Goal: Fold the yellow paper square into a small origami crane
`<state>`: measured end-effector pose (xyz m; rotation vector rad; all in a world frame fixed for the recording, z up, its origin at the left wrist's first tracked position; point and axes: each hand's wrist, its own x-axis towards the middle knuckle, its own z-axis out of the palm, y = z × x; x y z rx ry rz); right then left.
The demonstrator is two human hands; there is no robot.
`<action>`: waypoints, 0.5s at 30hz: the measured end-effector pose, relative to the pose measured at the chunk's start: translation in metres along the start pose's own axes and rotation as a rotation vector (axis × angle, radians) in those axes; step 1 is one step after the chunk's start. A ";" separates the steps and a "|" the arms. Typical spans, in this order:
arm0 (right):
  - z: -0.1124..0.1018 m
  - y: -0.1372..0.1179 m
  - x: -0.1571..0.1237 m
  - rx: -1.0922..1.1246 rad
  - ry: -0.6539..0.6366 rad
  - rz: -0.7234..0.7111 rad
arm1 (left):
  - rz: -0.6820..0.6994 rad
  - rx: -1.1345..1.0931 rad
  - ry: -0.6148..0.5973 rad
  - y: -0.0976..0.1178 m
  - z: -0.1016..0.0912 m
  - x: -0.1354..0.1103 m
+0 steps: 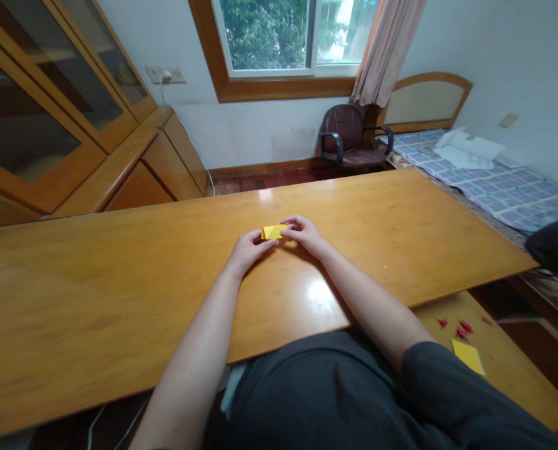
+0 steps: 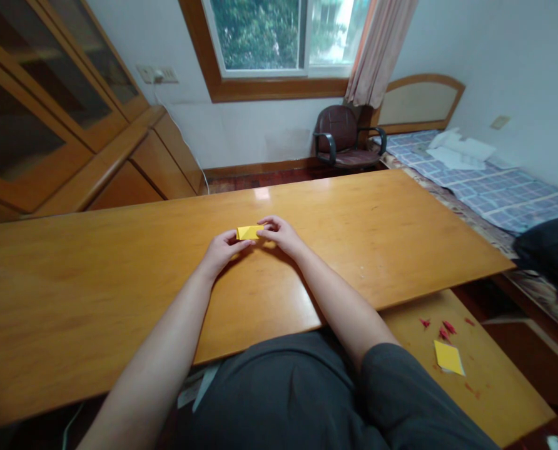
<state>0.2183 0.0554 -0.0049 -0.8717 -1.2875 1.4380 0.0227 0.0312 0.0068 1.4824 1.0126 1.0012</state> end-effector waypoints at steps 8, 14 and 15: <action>0.000 0.003 0.001 -0.018 -0.033 0.011 | 0.005 -0.046 0.081 -0.007 -0.003 0.001; 0.004 0.002 -0.001 -0.026 -0.100 0.034 | 0.029 -0.009 0.123 -0.010 -0.004 0.003; 0.004 0.002 -0.002 -0.031 -0.110 0.034 | 0.033 0.005 0.128 -0.011 -0.004 0.004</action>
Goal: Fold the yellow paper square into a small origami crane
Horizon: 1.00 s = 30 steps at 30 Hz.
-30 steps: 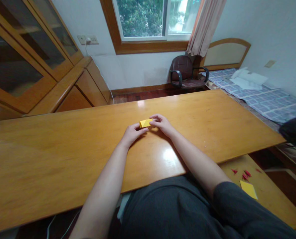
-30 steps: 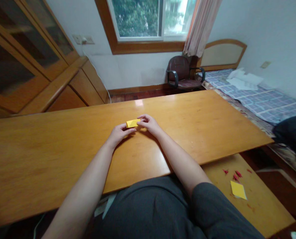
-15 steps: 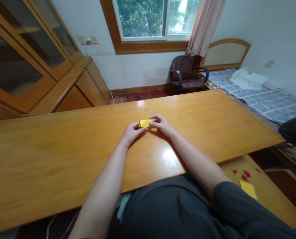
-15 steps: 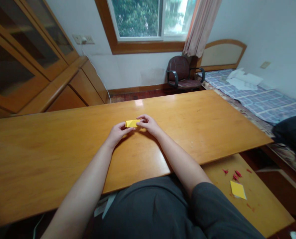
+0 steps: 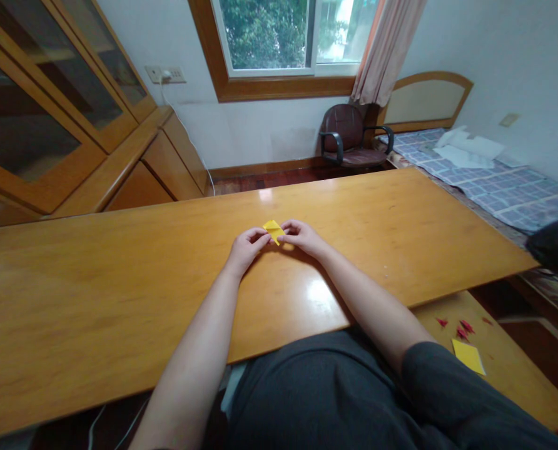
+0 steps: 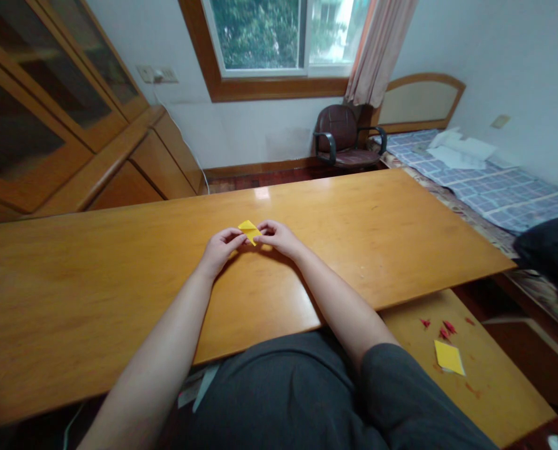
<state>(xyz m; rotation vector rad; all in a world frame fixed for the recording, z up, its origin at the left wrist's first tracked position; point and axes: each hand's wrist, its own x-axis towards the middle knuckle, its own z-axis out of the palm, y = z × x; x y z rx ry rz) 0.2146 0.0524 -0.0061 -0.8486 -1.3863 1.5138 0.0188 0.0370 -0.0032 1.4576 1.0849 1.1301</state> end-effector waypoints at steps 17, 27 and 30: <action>0.002 -0.002 -0.001 -0.033 0.028 0.012 | 0.013 0.244 -0.084 0.003 0.002 -0.002; 0.003 -0.006 -0.001 -0.042 0.044 0.023 | 0.014 0.243 -0.089 0.008 0.003 -0.003; 0.003 -0.006 -0.001 -0.057 0.041 0.015 | 0.015 0.245 -0.090 0.008 0.003 -0.002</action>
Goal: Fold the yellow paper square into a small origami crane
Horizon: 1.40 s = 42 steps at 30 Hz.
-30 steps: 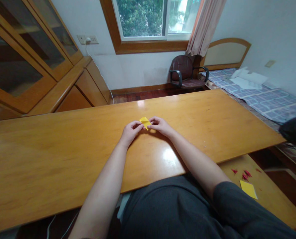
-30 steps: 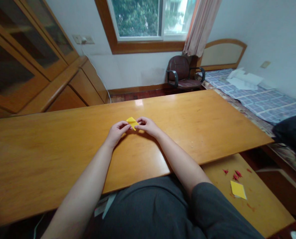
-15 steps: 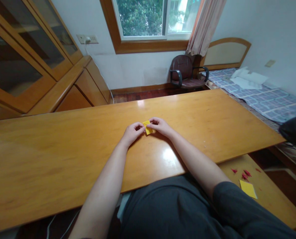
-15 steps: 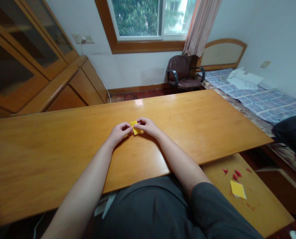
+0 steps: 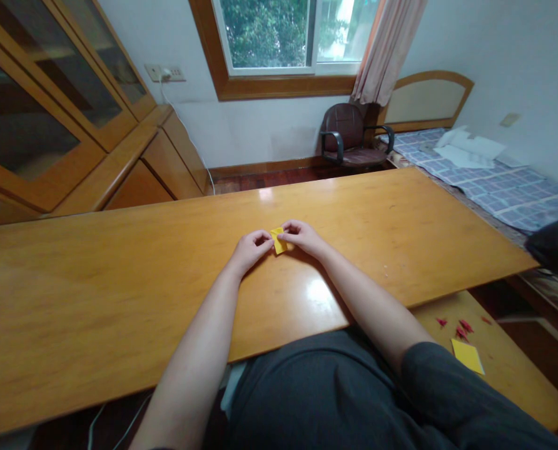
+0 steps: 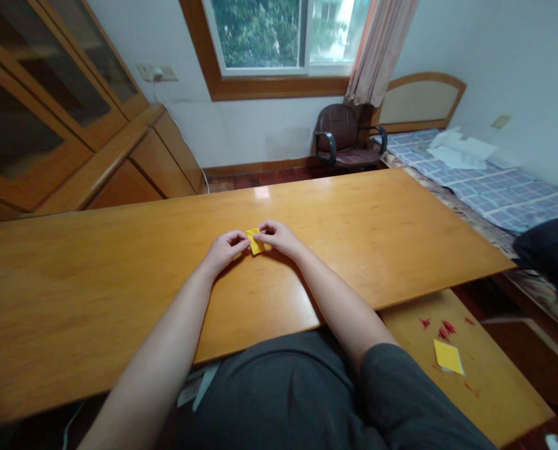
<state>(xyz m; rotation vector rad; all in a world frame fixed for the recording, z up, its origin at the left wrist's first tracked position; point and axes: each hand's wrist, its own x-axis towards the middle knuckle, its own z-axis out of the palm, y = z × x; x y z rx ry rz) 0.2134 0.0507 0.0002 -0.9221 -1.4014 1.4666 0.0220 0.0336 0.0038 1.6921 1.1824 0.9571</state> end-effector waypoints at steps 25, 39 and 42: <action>-0.001 -0.001 -0.002 -0.030 -0.038 -0.034 | 0.005 -0.086 0.115 -0.012 -0.001 0.005; -0.002 0.001 -0.001 -0.090 -0.027 -0.048 | 0.065 0.012 0.157 -0.008 0.000 0.003; -0.001 0.000 -0.002 -0.068 -0.020 -0.036 | 0.086 0.028 0.154 -0.007 0.000 0.002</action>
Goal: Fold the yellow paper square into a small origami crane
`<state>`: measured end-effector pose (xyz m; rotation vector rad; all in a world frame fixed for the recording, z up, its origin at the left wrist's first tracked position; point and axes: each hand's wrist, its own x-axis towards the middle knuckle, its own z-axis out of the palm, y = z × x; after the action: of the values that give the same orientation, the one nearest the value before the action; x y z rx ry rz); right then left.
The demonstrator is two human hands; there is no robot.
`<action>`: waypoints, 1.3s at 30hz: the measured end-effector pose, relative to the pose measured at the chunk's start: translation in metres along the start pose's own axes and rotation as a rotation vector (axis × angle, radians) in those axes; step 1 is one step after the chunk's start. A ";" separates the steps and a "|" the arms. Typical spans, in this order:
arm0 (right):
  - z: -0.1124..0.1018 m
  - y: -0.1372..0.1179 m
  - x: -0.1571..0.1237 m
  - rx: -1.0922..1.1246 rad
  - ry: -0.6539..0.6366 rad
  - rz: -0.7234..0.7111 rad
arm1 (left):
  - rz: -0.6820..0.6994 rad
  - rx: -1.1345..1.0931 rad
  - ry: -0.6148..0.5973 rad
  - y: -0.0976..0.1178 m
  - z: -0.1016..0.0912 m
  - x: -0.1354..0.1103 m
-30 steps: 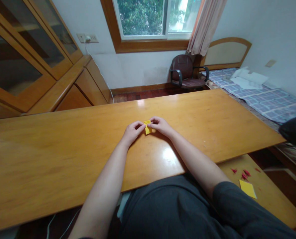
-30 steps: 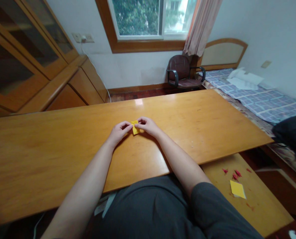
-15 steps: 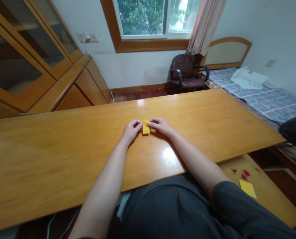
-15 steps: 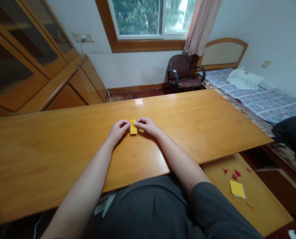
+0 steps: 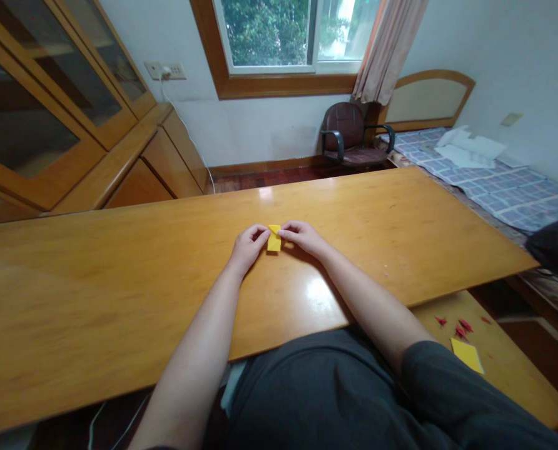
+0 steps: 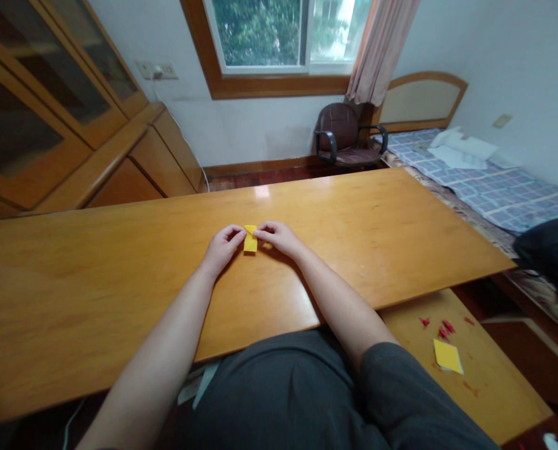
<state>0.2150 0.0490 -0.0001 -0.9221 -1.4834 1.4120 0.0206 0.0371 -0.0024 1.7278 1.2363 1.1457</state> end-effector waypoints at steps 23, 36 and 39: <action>0.003 0.000 -0.002 -0.138 0.001 -0.012 | -0.004 -0.002 -0.064 -0.003 0.000 -0.002; 0.001 0.003 -0.003 -0.109 -0.016 -0.014 | -0.025 -0.046 -0.123 -0.004 0.000 -0.002; 0.000 0.002 -0.003 -0.101 -0.026 -0.002 | -0.029 -0.048 -0.140 -0.003 -0.001 -0.002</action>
<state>0.2156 0.0460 -0.0026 -0.9669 -1.5863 1.3621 0.0182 0.0360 -0.0052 1.7185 1.1359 1.0113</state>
